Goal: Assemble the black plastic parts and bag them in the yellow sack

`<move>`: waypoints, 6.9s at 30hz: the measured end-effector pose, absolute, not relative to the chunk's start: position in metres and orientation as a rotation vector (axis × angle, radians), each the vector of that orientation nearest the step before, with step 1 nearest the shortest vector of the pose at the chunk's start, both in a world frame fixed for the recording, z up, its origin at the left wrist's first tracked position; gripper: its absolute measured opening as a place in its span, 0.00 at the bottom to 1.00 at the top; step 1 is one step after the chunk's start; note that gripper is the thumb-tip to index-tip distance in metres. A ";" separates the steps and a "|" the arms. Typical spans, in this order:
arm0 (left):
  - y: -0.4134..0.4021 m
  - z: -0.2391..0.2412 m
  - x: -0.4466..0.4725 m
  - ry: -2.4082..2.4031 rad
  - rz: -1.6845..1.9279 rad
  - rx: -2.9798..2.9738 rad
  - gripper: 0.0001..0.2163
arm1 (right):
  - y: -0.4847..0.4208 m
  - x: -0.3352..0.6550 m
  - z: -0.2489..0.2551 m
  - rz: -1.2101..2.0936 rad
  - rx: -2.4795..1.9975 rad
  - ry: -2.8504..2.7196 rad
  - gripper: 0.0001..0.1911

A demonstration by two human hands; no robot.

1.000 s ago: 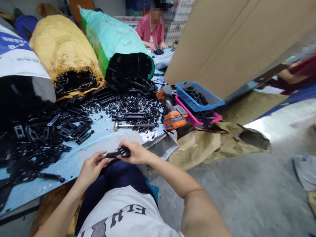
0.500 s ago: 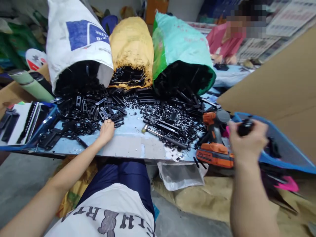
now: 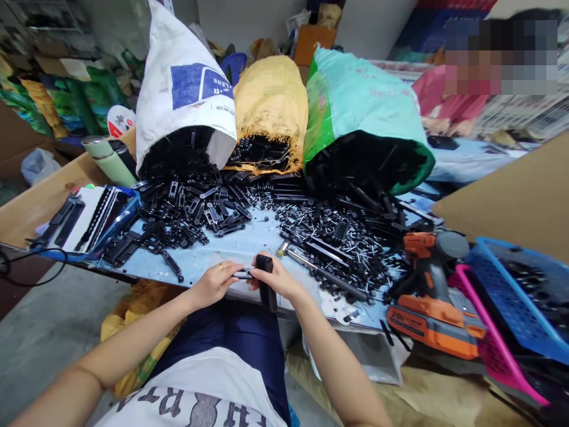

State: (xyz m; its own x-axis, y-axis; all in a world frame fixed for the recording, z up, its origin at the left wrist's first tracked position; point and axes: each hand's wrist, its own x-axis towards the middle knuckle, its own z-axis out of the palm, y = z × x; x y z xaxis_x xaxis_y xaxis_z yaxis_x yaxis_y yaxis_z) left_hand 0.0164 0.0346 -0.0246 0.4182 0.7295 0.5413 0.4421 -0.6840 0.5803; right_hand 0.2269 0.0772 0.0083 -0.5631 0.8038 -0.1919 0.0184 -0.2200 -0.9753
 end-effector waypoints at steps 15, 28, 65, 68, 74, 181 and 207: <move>0.015 -0.007 0.007 1.273 1.097 1.814 0.12 | 0.061 0.209 0.000 1.805 -0.982 -1.361 0.22; 0.023 -0.028 -0.002 1.275 1.175 1.927 0.12 | 0.078 0.204 -0.002 1.551 -1.170 -1.669 0.21; 0.031 -0.014 0.042 1.375 1.292 1.958 0.15 | 0.075 0.191 -0.002 0.965 -1.113 -1.943 0.28; 0.030 -0.017 0.052 1.405 1.505 1.948 0.16 | 0.071 0.182 0.002 0.864 -1.137 -1.920 0.28; 0.044 -0.001 0.049 1.464 1.762 1.922 0.16 | 0.057 0.171 0.004 0.835 -1.078 -1.911 0.32; 0.051 -0.053 -0.010 1.718 1.573 1.551 0.05 | 0.151 0.225 -0.007 0.559 -1.335 -1.943 0.07; 0.045 -0.059 0.002 1.503 0.727 2.738 0.15 | 0.085 0.251 -0.051 0.296 -1.000 -2.456 0.13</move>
